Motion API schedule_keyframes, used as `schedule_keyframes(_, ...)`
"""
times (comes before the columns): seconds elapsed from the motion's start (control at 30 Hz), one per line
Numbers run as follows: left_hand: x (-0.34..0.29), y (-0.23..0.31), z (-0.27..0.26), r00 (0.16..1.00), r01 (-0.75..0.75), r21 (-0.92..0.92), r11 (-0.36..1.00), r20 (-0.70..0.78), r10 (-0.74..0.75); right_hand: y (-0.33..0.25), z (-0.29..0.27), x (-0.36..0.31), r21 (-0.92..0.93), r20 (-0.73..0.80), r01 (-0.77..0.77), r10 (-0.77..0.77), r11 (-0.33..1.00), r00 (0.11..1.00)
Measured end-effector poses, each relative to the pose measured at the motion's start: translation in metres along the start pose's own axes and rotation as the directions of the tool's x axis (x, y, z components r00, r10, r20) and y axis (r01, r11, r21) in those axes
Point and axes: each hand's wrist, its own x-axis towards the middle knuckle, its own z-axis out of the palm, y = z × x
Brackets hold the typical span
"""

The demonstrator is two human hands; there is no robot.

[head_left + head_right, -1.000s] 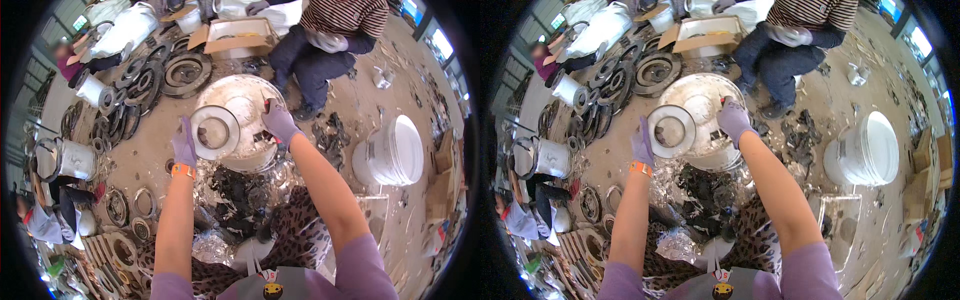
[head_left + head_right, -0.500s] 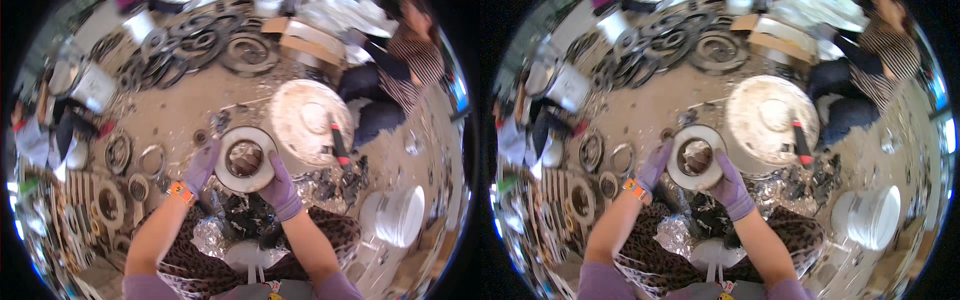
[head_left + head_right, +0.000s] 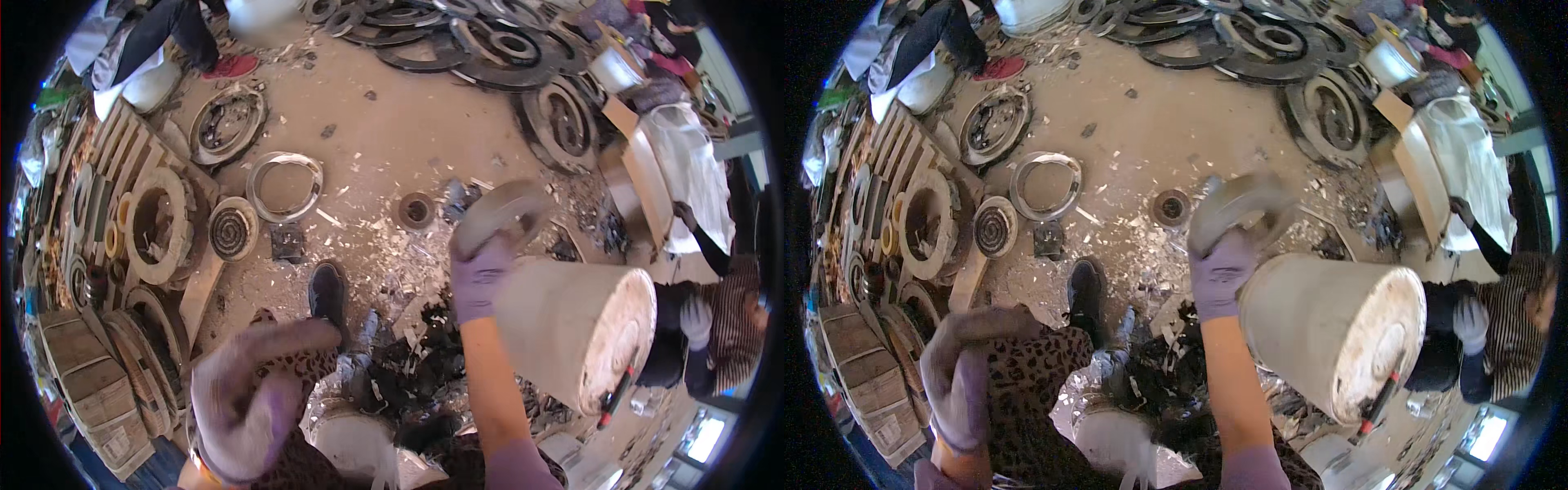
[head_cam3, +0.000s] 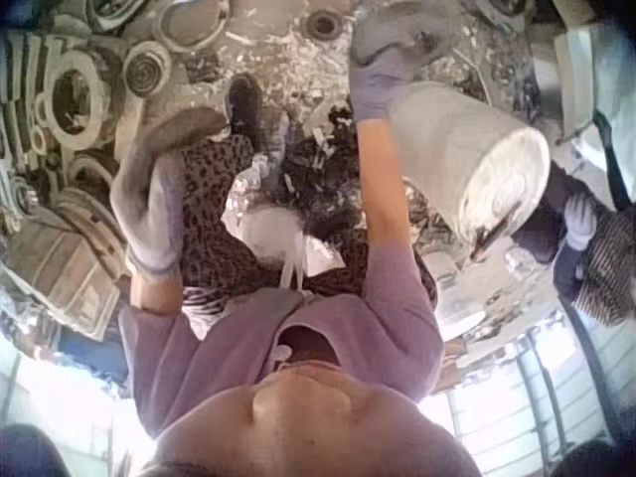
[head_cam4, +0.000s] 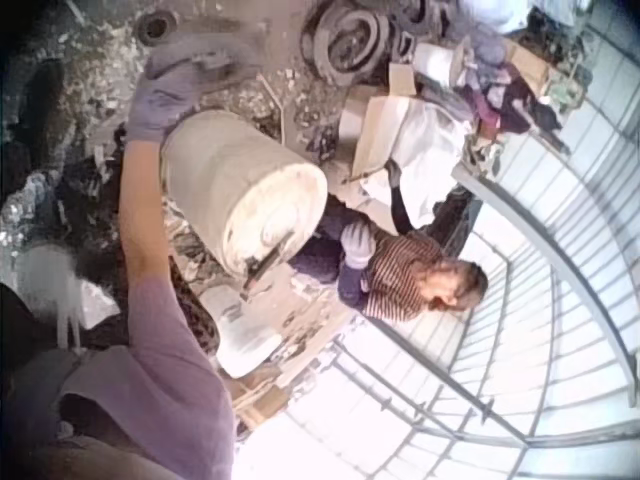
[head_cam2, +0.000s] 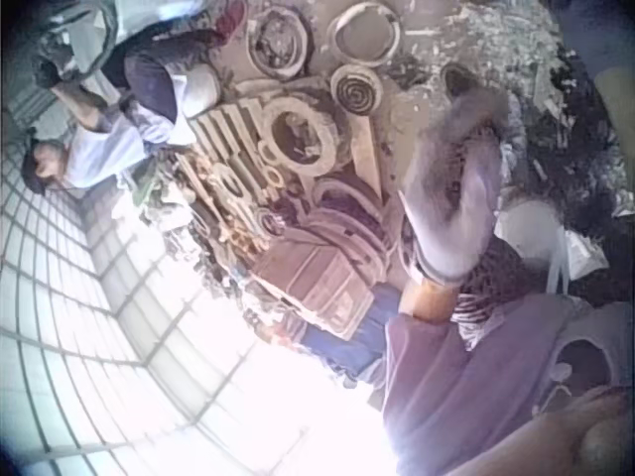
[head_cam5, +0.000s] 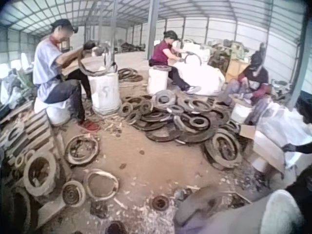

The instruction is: Scraping residue from circular metal rings using a hand tool while working in a group.

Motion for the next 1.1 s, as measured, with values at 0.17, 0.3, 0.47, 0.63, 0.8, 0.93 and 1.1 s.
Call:
schedule_keyframes(0.17, 0.022, -0.008, 0.002, 0.998, 0.011, 0.279, 0.960, 0.063, -0.030, 0.114, 0.117, -0.057, -0.027, 0.765, 0.455, -0.275, 0.890, 0.583)
schedule_keyframes(0.3, 0.020, -0.014, 0.001, 0.994, -0.007, 0.217, 0.976, 0.111, -0.018, 0.116, 0.084, -0.077, -0.253, 0.649, 0.131, 0.067, 0.959, 0.757)
schedule_keyframes(0.47, 0.030, -0.004, 0.025, 0.991, -0.046, 0.289, 0.956, 0.132, 0.008, 0.104, 0.046, 0.013, 0.267, 0.763, -0.863, 0.452, 0.429, 0.461)
schedule_keyframes(0.63, 0.013, -0.032, 0.032, 0.932, -0.187, 0.444, 0.876, 0.361, 0.016, -0.007, -0.058, 0.103, 0.507, 0.542, -0.584, 0.292, 0.634, 0.788)
schedule_keyframes(0.8, 0.003, -0.017, 0.044, 0.815, -0.318, 0.523, 0.791, 0.577, -0.053, -0.021, 0.022, 0.053, 0.189, -0.418, -0.105, 0.177, 0.976, 0.891)
schedule_keyframes(0.93, -0.001, -0.031, 0.072, 0.736, -0.435, 0.445, 0.783, 0.677, 0.025, 0.219, 0.095, -0.022, -0.208, 0.639, 0.439, -0.218, 0.874, 0.738)
schedule_keyframes(1.1, -0.013, -0.039, 0.053, 0.768, -0.448, 0.627, 0.638, 0.635, -0.085, 0.081, 0.096, -0.077, -0.239, 0.905, 0.593, -0.045, 0.769, 0.424)
